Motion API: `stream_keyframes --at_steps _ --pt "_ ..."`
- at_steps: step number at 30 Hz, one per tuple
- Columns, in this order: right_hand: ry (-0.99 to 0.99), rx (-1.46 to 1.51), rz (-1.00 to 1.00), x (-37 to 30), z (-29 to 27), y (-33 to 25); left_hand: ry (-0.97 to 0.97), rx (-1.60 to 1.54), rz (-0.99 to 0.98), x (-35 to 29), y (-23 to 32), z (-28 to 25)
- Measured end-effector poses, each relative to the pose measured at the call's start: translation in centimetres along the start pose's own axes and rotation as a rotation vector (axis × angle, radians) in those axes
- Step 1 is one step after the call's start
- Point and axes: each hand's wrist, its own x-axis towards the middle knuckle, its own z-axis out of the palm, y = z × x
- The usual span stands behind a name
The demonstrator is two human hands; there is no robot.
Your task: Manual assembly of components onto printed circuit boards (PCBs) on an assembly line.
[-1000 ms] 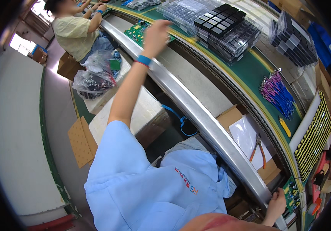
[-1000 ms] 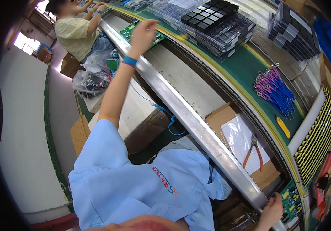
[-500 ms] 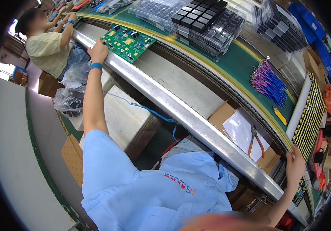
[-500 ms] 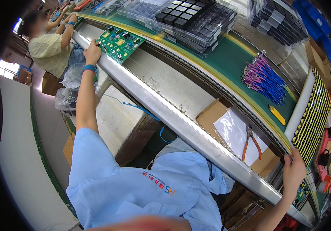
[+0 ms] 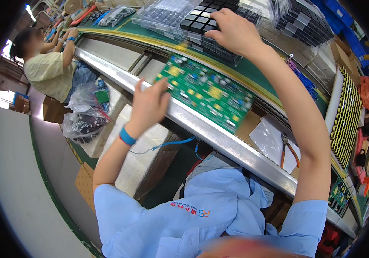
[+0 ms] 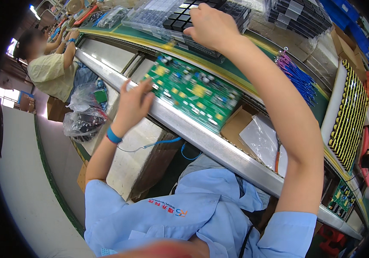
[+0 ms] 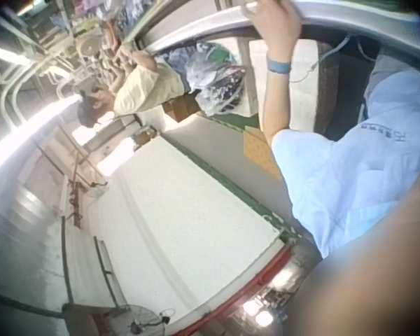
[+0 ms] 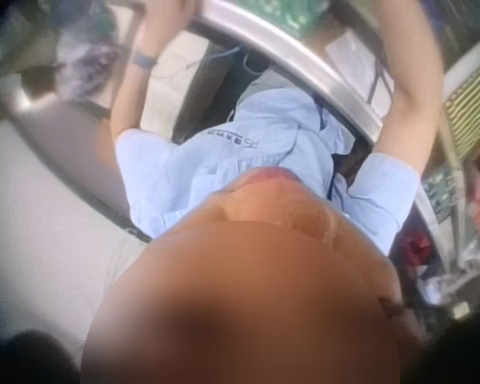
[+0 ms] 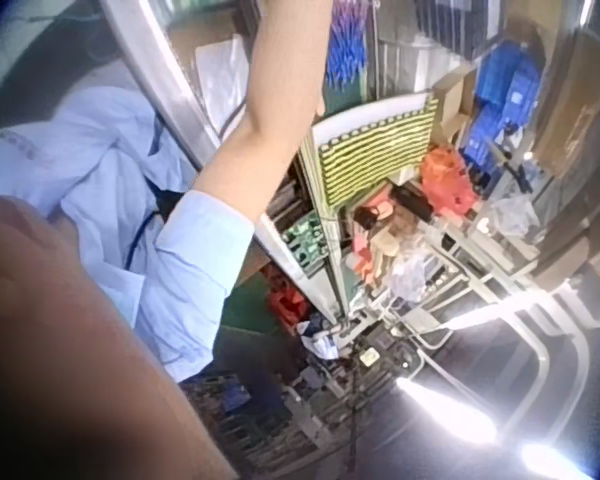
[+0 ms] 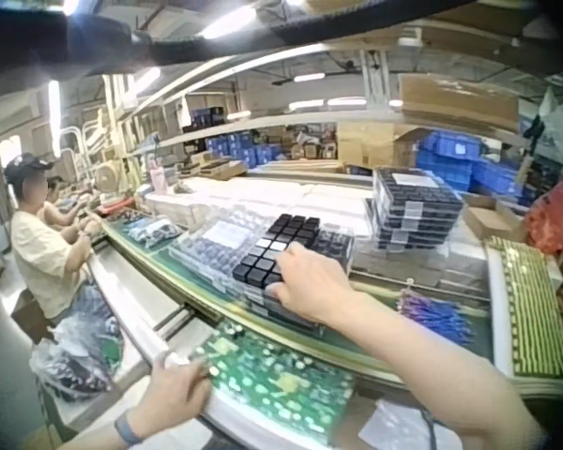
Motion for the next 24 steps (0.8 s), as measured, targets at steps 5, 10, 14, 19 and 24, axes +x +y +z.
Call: stream_keyframes --at_steps 5,10,14,19,24 --pt "-0.080 -0.153 0.097 1.3 1.4 -1.6 -0.109 -0.172 0.187 -0.3 7.8 0.3" --pt "-0.251 -0.025 0.126 2.8 -2.1 -3.0 -0.145 -0.309 0.373 0.4 12.4 2.0" --pt "-0.299 -0.011 0.077 2.9 -0.9 -0.7 -0.171 -0.389 0.536 3.3 13.1 1.6" --pt "-0.301 0.030 -0.039 4.1 -0.1 -1.2 0.443 -0.031 0.331 12.0 4.6 -0.6" --pt "-0.249 0.978 0.289 1.6 -3.0 2.8 0.318 0.092 0.266 17.7 0.2 -0.1"
